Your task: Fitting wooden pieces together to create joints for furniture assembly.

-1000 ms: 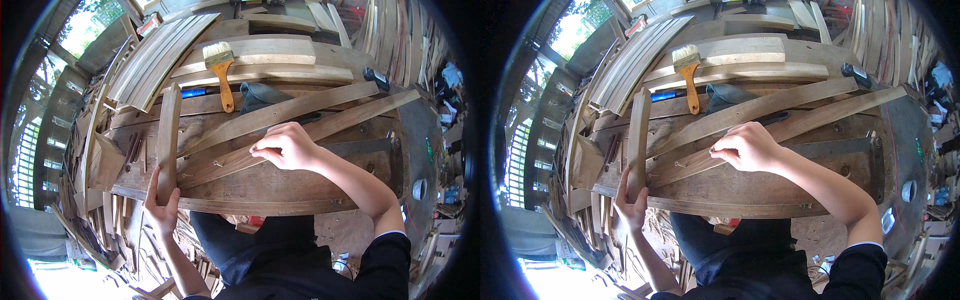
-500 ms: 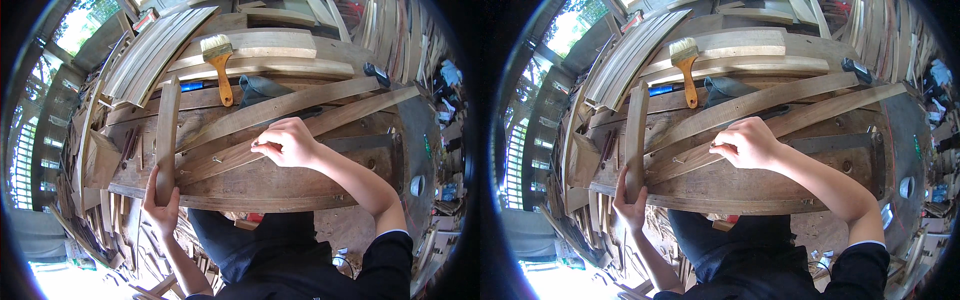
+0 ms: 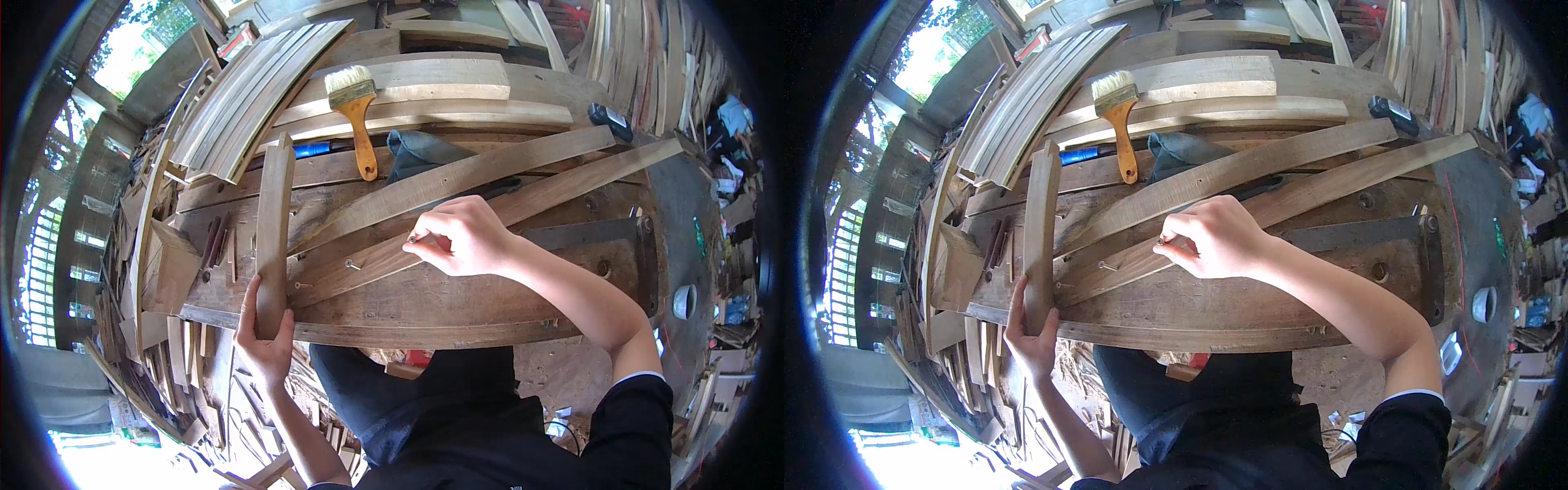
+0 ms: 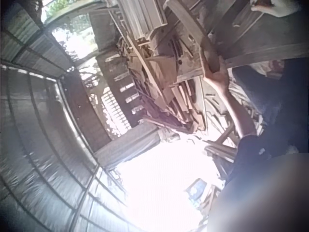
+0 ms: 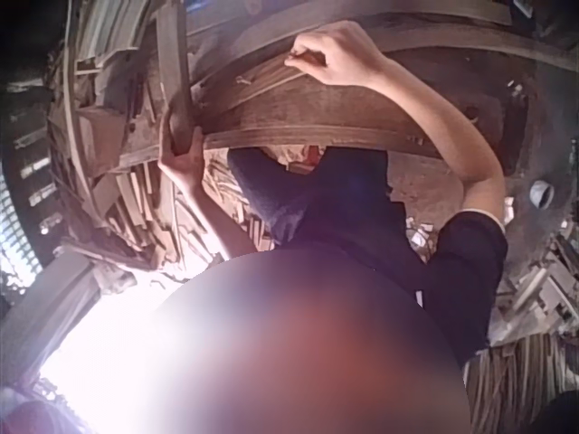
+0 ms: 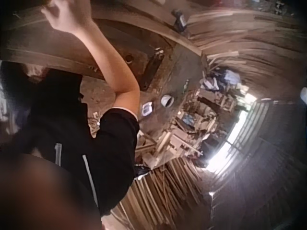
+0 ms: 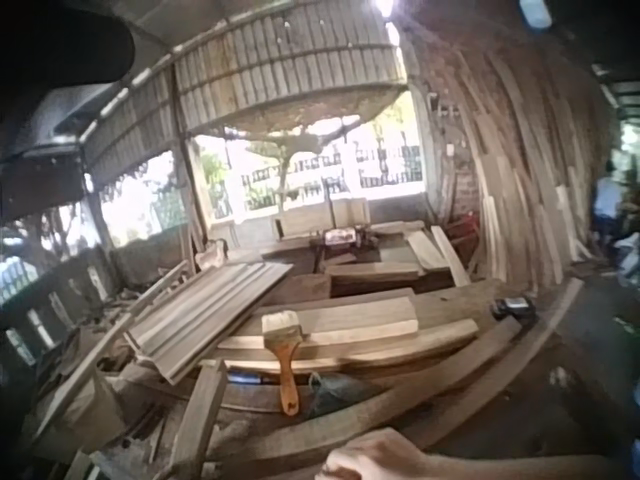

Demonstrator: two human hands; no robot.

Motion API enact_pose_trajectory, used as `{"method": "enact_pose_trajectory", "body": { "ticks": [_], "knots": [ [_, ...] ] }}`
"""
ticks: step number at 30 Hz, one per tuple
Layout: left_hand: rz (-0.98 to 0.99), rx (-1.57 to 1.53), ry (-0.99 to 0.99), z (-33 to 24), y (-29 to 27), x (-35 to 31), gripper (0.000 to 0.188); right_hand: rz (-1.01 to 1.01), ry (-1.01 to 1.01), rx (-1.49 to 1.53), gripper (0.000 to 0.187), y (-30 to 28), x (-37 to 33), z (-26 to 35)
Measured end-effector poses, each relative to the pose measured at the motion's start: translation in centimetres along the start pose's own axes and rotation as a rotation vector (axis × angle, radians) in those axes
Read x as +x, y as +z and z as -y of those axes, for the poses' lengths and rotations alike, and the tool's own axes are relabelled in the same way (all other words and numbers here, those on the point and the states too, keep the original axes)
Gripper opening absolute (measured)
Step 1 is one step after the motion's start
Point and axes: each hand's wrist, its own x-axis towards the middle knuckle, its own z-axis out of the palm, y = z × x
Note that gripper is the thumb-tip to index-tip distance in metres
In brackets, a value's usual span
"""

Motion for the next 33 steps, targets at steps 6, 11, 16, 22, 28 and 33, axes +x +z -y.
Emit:
{"method": "enact_pose_trajectory", "body": {
  "ticks": [6, 11, 16, 22, 28, 33],
  "knots": [
    [0.003, -0.04, -0.012, 0.7, -0.1, -0.2, 0.066, 0.01, 0.026, 0.159, 0.022, -1.0, 0.5, 0.7],
    [0.006, -0.081, -0.054, 0.2, 0.1, -0.1, 0.066, -0.001, -0.041, 0.172, 0.013, -0.6, 0.2, 0.0],
    [-0.005, -0.045, -0.02, 0.5, -0.1, -0.2, 0.066, -0.001, -0.013, 0.232, 0.008, -0.6, 0.4, 0.1],
    [0.012, -0.068, -0.056, 0.8, -0.1, -0.1, 0.066, 0.03, 0.108, 0.356, 0.01, -0.7, 0.6, 0.1],
    [0.019, -0.071, -0.064, 0.7, -0.1, -0.2, 0.066, -0.017, 0.063, 0.314, 0.011, -0.4, 0.5, 0.1],
    [0.013, -0.034, -0.036, 0.1, 0.0, -0.1, 0.065, -0.024, 0.084, 0.309, 0.01, -0.2, 0.3, 0.1]
  ]
}}
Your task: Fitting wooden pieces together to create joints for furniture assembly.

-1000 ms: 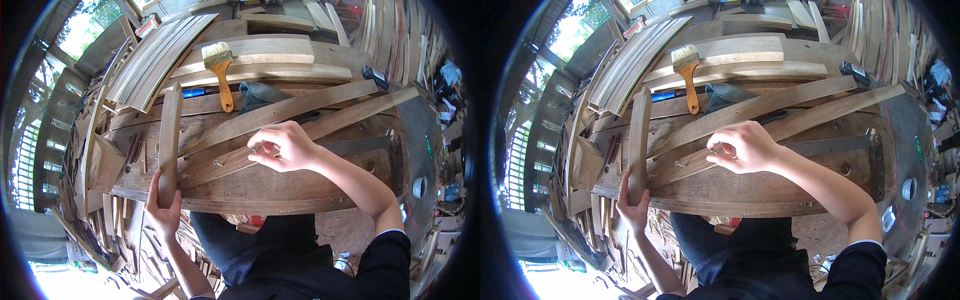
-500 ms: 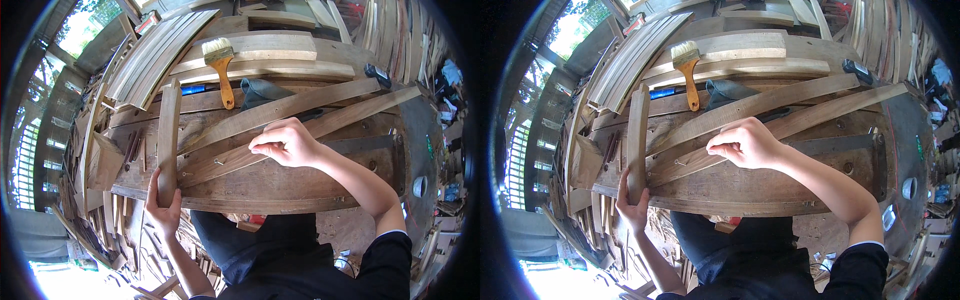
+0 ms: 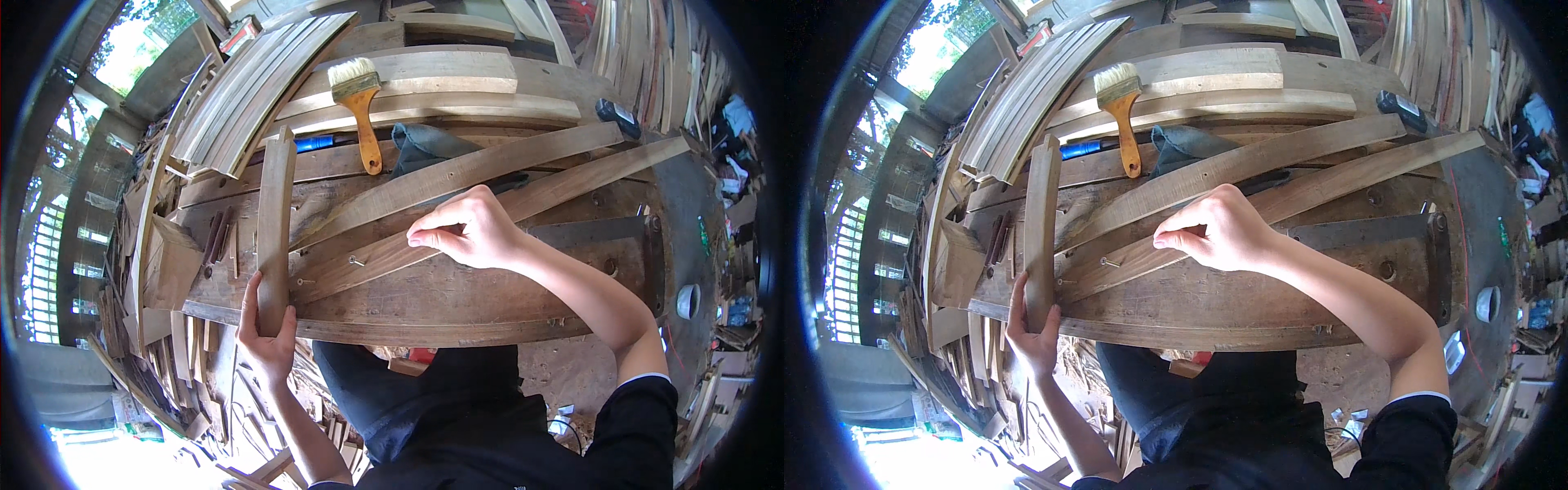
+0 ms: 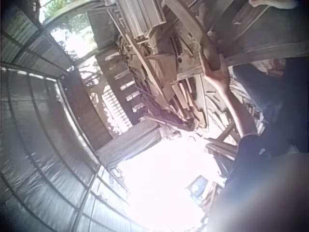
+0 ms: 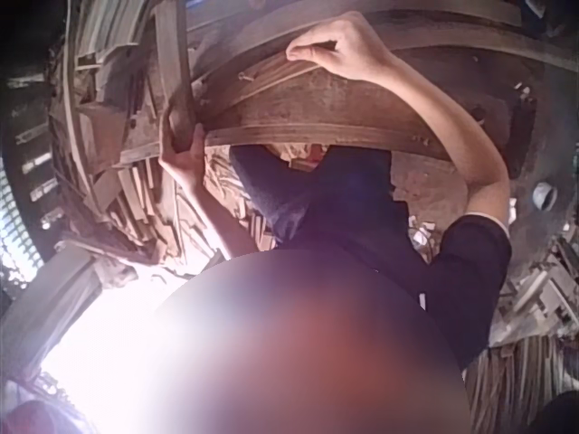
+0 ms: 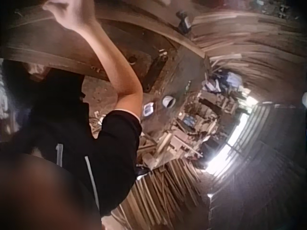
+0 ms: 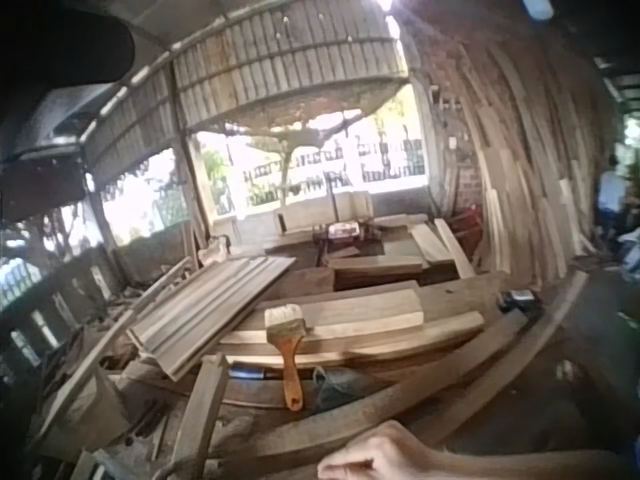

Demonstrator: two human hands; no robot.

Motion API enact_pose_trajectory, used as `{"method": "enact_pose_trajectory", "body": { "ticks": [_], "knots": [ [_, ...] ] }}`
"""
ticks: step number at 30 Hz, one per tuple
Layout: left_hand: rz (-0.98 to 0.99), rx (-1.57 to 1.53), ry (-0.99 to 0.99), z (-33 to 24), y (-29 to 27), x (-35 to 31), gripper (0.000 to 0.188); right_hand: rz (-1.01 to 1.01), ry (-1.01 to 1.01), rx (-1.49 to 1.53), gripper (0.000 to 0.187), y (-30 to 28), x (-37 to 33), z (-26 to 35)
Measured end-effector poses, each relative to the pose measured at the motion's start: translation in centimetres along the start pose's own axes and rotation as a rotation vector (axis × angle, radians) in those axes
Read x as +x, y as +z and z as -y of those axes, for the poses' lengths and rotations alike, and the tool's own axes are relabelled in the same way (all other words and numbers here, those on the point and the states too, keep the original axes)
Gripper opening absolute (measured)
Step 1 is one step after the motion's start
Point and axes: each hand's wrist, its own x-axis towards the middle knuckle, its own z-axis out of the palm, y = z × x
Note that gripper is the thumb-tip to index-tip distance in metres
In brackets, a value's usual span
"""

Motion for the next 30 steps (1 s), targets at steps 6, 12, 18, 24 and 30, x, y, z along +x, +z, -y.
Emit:
{"method": "enact_pose_trajectory", "body": {
  "ticks": [6, 12, 18, 24, 30],
  "knots": [
    [0.013, -0.014, -0.015, 0.1, -0.1, -0.1, 0.065, -0.006, 0.027, -0.008, 0.009, 0.1, -0.1, 0.1],
    [-0.003, -0.015, 0.01, 0.3, 0.0, 0.0, 0.065, -0.044, 0.009, 0.014, 0.009, 0.3, -0.2, 0.0],
    [0.019, -0.012, -0.045, 0.1, -0.3, -0.1, 0.066, 0.086, 0.077, 0.028, 0.012, -0.4, 0.1, 0.8],
    [0.01, -0.021, -0.021, 0.4, -0.1, -0.1, 0.066, 0.162, 0.074, -0.05, 0.011, -1.0, 0.0, 1.3],
    [-0.018, -0.039, 0.009, 0.5, 0.1, -0.1, 0.066, 0.142, 0.034, -0.054, 0.008, -0.9, -0.1, 0.6]
  ]
}}
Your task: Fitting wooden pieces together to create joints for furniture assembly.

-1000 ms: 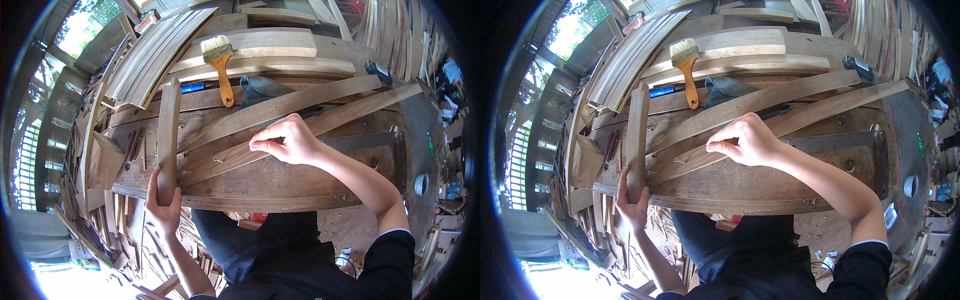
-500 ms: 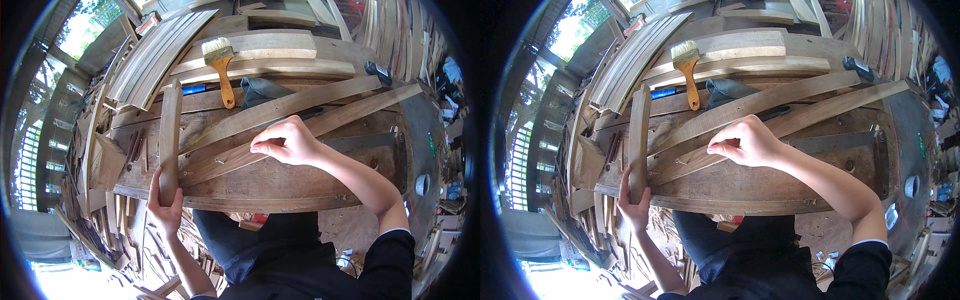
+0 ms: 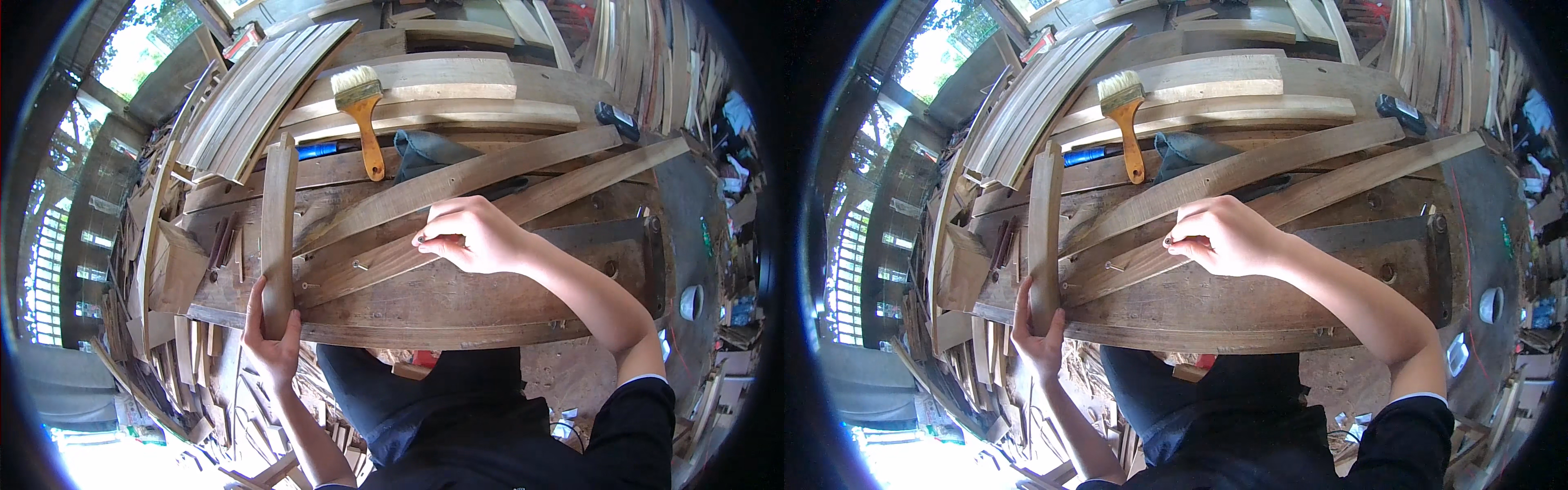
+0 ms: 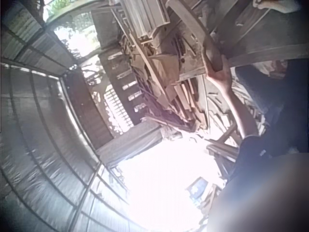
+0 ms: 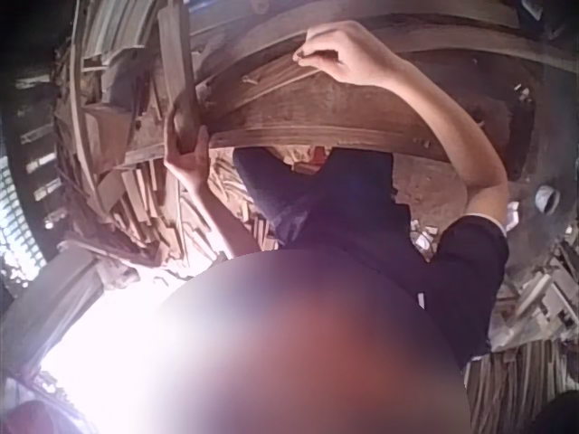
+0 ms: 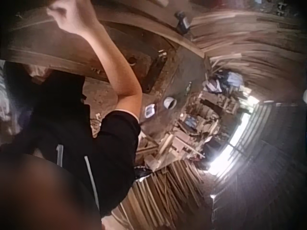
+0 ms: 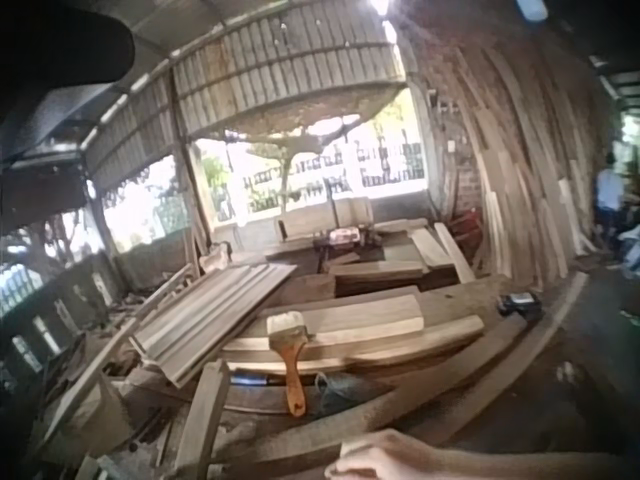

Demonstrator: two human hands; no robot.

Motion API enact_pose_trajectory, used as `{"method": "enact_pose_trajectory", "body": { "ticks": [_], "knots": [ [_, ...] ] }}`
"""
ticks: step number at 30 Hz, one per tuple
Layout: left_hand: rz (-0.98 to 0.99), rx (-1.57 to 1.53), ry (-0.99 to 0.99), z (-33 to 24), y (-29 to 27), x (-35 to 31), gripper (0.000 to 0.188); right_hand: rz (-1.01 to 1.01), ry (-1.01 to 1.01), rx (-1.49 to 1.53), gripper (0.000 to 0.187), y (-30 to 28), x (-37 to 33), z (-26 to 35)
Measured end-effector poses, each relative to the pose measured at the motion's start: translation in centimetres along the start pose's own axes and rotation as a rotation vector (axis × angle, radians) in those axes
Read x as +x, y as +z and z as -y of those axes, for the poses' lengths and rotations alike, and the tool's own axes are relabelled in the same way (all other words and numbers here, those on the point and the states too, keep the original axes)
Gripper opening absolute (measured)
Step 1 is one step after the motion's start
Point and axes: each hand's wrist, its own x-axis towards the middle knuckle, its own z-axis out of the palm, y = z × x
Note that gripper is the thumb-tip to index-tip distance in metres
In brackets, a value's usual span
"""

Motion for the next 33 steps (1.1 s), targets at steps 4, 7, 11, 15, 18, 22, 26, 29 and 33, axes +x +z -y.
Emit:
{"method": "enact_pose_trajectory", "body": {
  "ticks": [4, 7, 11, 15, 18, 22, 26, 29, 33],
  "knots": [
    [0.011, 0.019, -0.035, -0.5, -0.3, 0.0, 0.066, -0.033, -0.02, -0.035, 0.007, 0.5, 0.0, -0.2],
    [0.019, -0.021, -0.043, 0.3, -0.3, 0.0, 0.067, -0.062, -0.038, -0.11, 0.008, 0.6, -0.1, -0.2],
    [0.033, 0.014, -0.065, -0.2, -0.1, 0.1, 0.067, -0.143, -0.122, -0.192, 0.011, 1.1, -0.4, -0.6],
    [0.031, -0.002, -0.053, -0.1, -0.4, 0.0, 0.066, -0.16, -0.141, -0.215, 0.013, 1.4, -0.4, -0.6],
    [0.029, 0.006, -0.026, 0.2, -0.3, 0.0, 0.066, -0.168, -0.135, -0.214, 0.016, 1.5, -0.4, -0.5],
    [0.02, 0.028, -0.006, -0.1, -0.2, 0.1, 0.066, -0.16, -0.122, -0.225, 0.018, 1.6, -0.4, -0.6],
    [0.023, -0.016, -0.039, 0.2, -0.3, 0.0, 0.065, -0.121, -0.081, -0.221, 0.016, 1.5, -0.2, -0.4],
    [0.02, 0.014, -0.038, 0.0, -0.3, 0.0, 0.065, -0.123, -0.075, -0.189, 0.014, 1.5, -0.1, -0.2],
    [0.014, 0.008, -0.019, -0.1, -0.3, 0.0, 0.065, -0.111, -0.086, -0.103, 0.012, 1.1, -0.2, -0.2]
  ]
}}
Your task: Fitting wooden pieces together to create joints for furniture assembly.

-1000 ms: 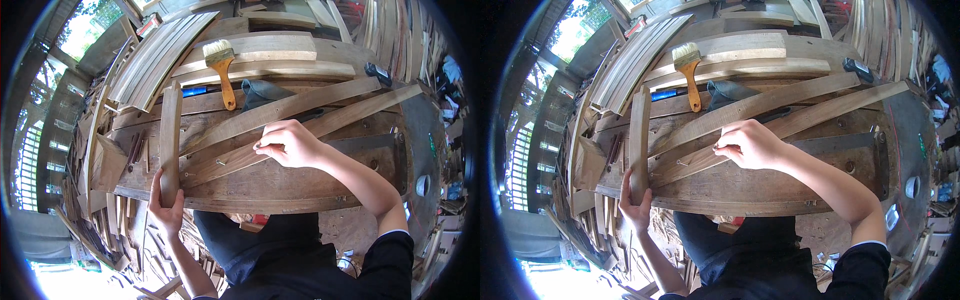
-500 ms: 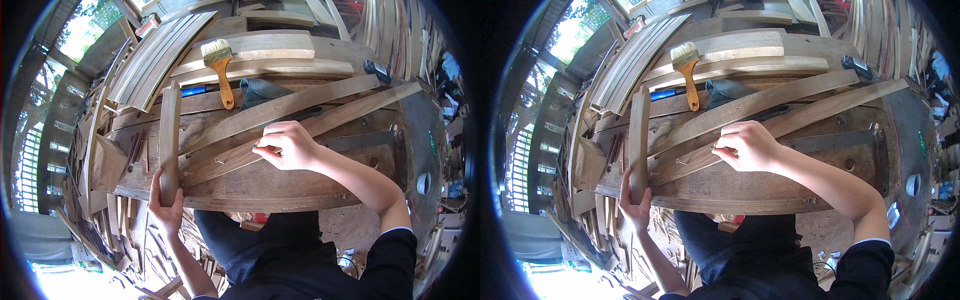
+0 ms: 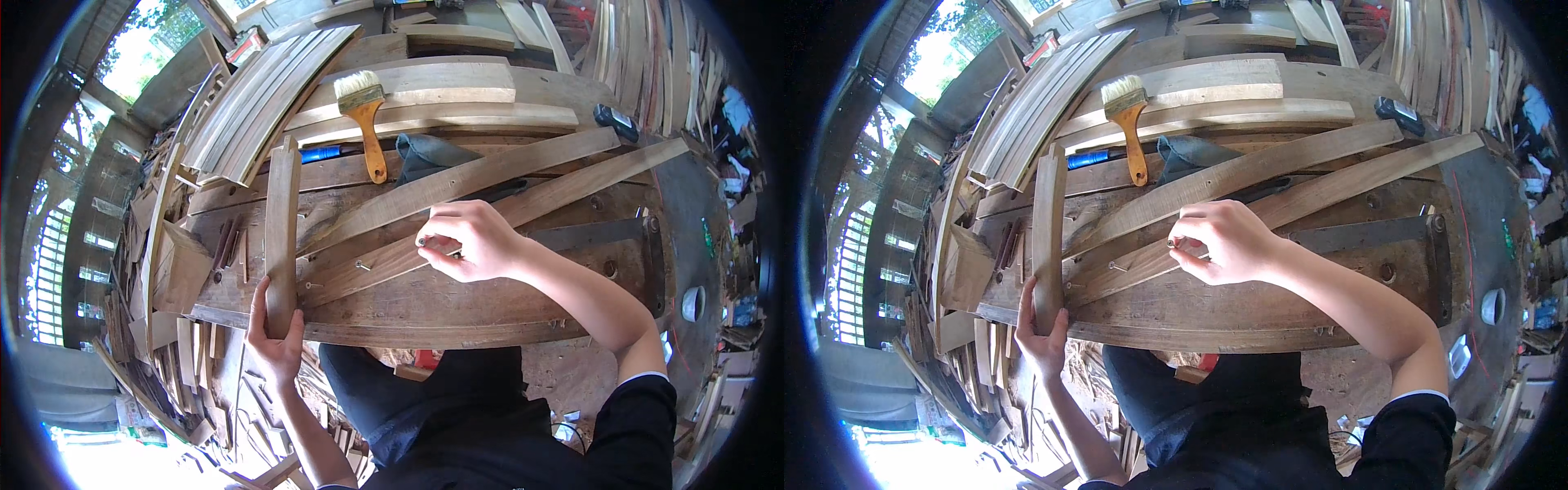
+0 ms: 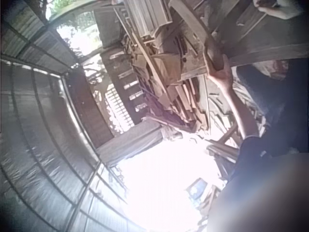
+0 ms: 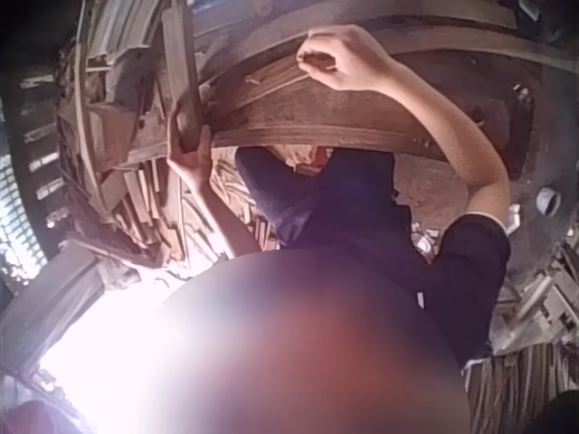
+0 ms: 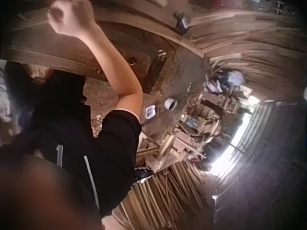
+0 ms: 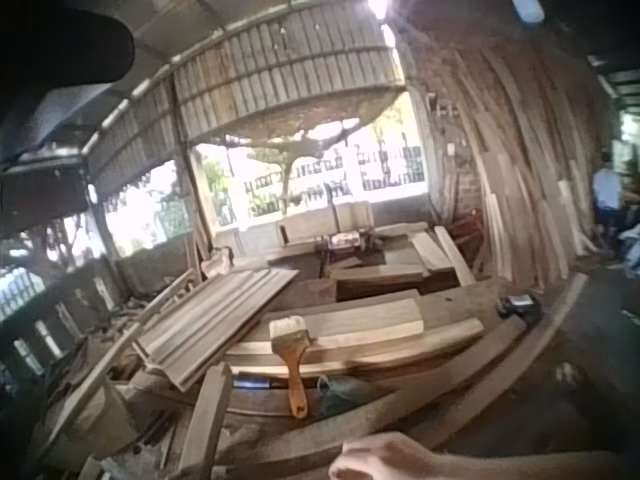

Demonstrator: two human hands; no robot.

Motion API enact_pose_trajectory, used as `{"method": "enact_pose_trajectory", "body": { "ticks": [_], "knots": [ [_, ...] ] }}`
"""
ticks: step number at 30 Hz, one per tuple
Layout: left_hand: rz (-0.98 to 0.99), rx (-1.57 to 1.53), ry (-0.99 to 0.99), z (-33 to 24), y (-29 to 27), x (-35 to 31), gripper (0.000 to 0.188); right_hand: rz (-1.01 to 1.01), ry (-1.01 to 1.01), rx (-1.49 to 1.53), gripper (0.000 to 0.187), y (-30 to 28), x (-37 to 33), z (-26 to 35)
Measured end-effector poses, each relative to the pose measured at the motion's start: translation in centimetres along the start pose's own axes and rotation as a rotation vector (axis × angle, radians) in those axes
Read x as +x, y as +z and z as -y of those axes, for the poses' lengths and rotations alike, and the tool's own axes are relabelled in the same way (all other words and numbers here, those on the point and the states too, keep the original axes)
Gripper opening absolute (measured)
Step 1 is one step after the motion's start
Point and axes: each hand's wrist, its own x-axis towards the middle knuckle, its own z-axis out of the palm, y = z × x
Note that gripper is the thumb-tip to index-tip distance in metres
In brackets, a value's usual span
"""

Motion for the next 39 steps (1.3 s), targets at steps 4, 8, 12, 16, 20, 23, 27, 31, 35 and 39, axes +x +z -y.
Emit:
{"method": "enact_pose_trajectory", "body": {
  "ticks": [4, 8, 12, 16, 20, 23, 27, 31, 35, 39],
  "knots": [
    [-0.002, 0.003, 0.005, 0.11, 0.03, -0.03, 0.066, 0.051, -0.032, -0.091, 0.01, -0.36, 0.01, -0.17],
    [0.008, 0.022, -0.001, 0.18, 0.02, 0.02, 0.066, 0.065, -0.021, -0.077, 0.008, -0.52, 0.08, -0.15],
    [0.015, -0.008, -0.016, 0.1, -0.19, 0.01, 0.066, 0.026, 0.0, -0.073, 0.008, 0.02, 0.16, -0.11],
    [0.029, -0.015, -0.055, 0.31, -0.22, 0.09, 0.066, 0.013, -0.003, -0.112, 0.007, 0.17, 0.05, -0.08],
    [0.029, 0.015, -0.011, 0.39, -0.26, 0.2, 0.066, -0.025, -0.007, -0.137, 0.006, 0.39, -0.17, -0.09],
    [0.032, -0.023, 0.033, 0.19, -0.07, 0.32, 0.066, -0.046, -0.012, -0.179, 0.006, 0.35, -0.37, 0.02],
    [0.036, 0.004, 0.016, 0.09, -0.19, 0.24, 0.066, -0.036, -0.011, -0.18, 0.008, 0.19, -0.24, 0.1],
    [0.02, 0.035, 0.055, 0.07, -0.1, 0.24, 0.066, 0.038, 0.026, -0.144, 0.009, -0.01, -0.09, 0.03],
    [0.016, 0.015, 0.034, -0.07, -0.13, 0.05, 0.066, -0.036, 0.029, -0.029, 0.011, 0.19, 0.14, 0.39],
    [0.024, 0.018, 0.012, -0.1, -0.08, 0.1, 0.066, -0.049, -0.011, 0.02, 0.01, 0.13, 0.03, -0.19]
  ]
}}
